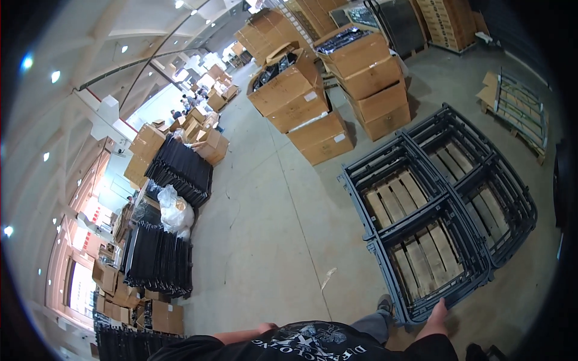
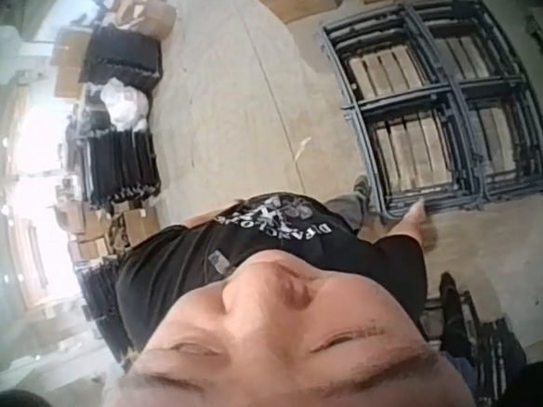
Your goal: Assembling blue plastic caps onto metal chair frames using pliers in a factory environment.
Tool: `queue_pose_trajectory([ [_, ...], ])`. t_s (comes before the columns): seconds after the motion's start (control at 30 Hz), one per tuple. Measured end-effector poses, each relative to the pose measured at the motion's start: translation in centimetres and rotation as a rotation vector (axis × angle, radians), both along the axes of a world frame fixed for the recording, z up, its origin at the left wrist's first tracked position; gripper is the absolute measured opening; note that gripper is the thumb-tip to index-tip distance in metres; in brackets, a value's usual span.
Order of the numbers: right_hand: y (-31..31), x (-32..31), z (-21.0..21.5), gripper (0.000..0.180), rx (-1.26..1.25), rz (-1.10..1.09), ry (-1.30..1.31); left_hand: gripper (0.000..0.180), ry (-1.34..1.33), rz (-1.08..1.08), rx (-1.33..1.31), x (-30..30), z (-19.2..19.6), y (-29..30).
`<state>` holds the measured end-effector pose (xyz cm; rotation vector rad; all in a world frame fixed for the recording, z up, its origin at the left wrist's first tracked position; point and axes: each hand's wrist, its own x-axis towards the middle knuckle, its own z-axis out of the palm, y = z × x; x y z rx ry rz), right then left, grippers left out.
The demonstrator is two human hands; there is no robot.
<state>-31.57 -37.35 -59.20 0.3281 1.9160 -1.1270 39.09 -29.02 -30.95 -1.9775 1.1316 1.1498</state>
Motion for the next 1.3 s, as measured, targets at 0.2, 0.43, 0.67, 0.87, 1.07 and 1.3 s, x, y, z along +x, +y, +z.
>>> queue_pose_trajectory([
  [0.2,-2.8,-3.2,-1.6,0.075,0.3,-0.064,-0.066,0.046,-0.167,0.081,-0.108,-2.0,4.4,-4.6],
  [0.43,3.5,-6.7,0.1,0.046,-0.075,-0.141,-0.224,0.038,0.076,-0.152,-0.101,-7.3,2.3,-14.2],
  [0.67,-1.0,-1.1,23.2,0.027,-0.572,-0.237,-0.425,0.041,0.201,-0.212,-0.231,-12.1,3.2,-21.2],
  [0.87,-4.2,5.2,32.4,0.017,-0.624,-0.13,-0.008,0.04,0.385,-0.224,-0.278,-10.5,1.5,-23.3],
  [1.07,-5.8,19.3,43.0,0.011,-0.712,0.02,0.282,0.038,0.495,-0.073,-0.266,-0.8,-3.6,-23.8],
  [1.3,-5.5,39.5,52.7,0.016,-0.875,0.319,0.459,0.022,0.932,0.898,-0.102,10.3,-3.8,-26.8],
])
